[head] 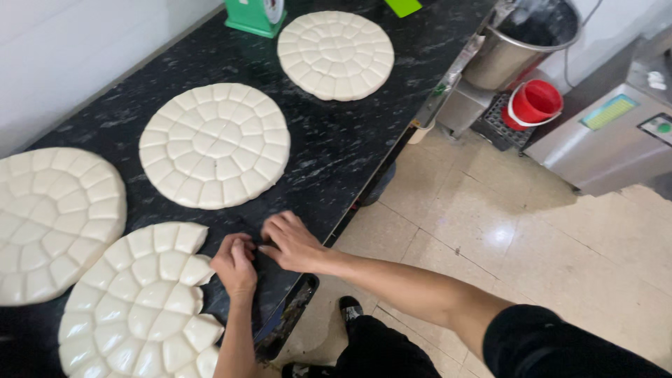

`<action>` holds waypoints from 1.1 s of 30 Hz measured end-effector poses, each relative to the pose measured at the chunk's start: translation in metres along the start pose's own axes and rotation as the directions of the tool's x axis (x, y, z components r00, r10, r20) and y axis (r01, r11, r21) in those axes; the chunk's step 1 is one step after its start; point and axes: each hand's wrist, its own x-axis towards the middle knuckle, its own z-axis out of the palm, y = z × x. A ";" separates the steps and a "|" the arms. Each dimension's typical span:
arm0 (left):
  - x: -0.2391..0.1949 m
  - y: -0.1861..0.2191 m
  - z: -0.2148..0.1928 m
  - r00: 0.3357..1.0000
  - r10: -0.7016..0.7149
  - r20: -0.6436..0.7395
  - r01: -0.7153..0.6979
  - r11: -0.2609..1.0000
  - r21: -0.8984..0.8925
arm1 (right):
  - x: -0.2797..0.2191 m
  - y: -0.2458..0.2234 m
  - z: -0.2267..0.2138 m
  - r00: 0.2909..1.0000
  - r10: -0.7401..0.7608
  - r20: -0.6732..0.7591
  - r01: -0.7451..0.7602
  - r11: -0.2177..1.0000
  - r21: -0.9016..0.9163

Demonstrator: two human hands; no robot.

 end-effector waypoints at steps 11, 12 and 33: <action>0.002 0.003 0.001 1.000 -0.022 0.013 0.022 1.000 0.004 | 0.054 0.030 -0.008 0.971 0.129 -0.200 -0.137 0.990 -0.028; 0.001 0.004 -0.001 1.000 -0.018 -0.002 0.018 1.000 0.004 | 0.052 0.022 -0.001 0.974 0.155 -0.166 -0.156 0.988 0.010; -0.001 0.009 -0.002 0.998 0.055 -0.041 -0.052 0.996 0.065 | -0.027 0.021 -0.018 0.977 -0.210 -0.037 0.209 0.978 -0.018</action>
